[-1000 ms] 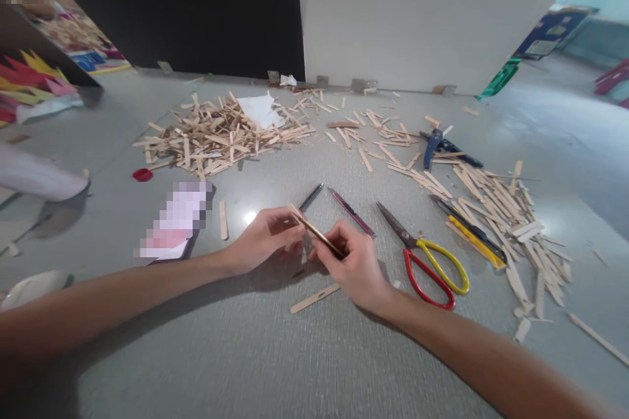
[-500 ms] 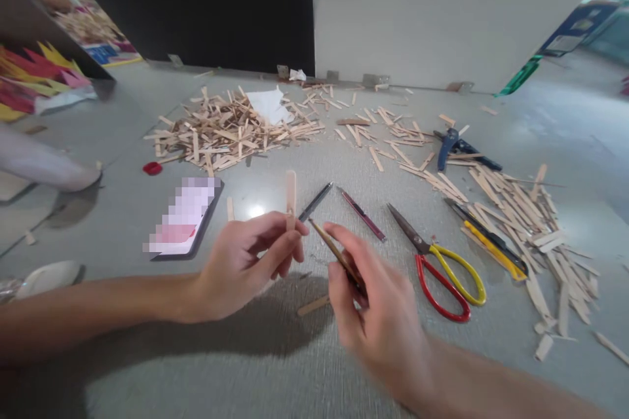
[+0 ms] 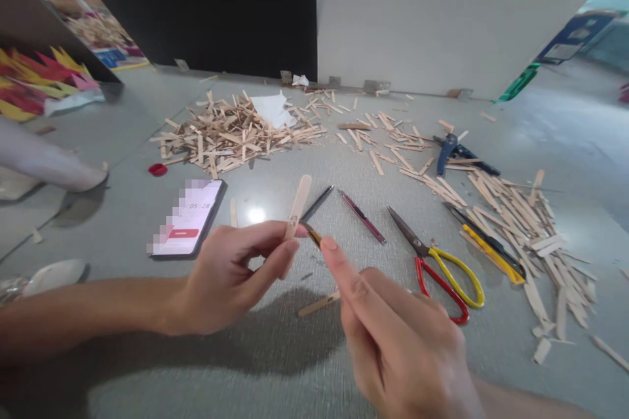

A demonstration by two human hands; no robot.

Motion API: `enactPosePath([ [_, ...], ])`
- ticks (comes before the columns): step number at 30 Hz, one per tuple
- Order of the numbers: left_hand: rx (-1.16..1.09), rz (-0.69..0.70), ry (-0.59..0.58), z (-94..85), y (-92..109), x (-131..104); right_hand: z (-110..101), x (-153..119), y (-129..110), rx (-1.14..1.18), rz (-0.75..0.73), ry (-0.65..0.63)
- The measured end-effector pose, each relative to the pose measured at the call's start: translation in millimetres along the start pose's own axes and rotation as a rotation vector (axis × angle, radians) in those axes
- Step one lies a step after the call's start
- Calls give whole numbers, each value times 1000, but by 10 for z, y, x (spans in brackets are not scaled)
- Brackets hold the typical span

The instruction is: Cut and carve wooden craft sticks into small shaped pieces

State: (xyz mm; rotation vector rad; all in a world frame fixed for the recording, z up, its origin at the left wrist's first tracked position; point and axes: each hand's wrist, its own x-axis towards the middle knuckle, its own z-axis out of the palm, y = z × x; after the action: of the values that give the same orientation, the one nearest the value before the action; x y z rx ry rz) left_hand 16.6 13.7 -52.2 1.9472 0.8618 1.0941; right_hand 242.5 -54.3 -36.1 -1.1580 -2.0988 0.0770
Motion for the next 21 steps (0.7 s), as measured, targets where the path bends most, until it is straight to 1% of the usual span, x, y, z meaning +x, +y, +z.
enactPosePath([
  [3,27,23,-22,4,5,-3,15,15,-9,9,-20,-9],
  [7,123,120,-3,28,-18,-3,51,65,-22,-3,-25,-17],
  [10,297,260,85,40,-87,-23,81,53,-24,-65,-29,-24],
  [12,439,385,133,39,-143,-43,89,16,-29,-157,-75,0],
  [15,614,503,133,35,-214,-64,75,-49,-46,-323,-186,-9],
  [16,659,533,145,38,-233,-67,66,-65,-53,-367,-223,-28],
  [18,724,600,203,51,-270,-67,49,-85,-62,-421,-284,-67],
  [21,782,689,295,72,-326,-58,48,-92,-60,-438,-311,-86],
])
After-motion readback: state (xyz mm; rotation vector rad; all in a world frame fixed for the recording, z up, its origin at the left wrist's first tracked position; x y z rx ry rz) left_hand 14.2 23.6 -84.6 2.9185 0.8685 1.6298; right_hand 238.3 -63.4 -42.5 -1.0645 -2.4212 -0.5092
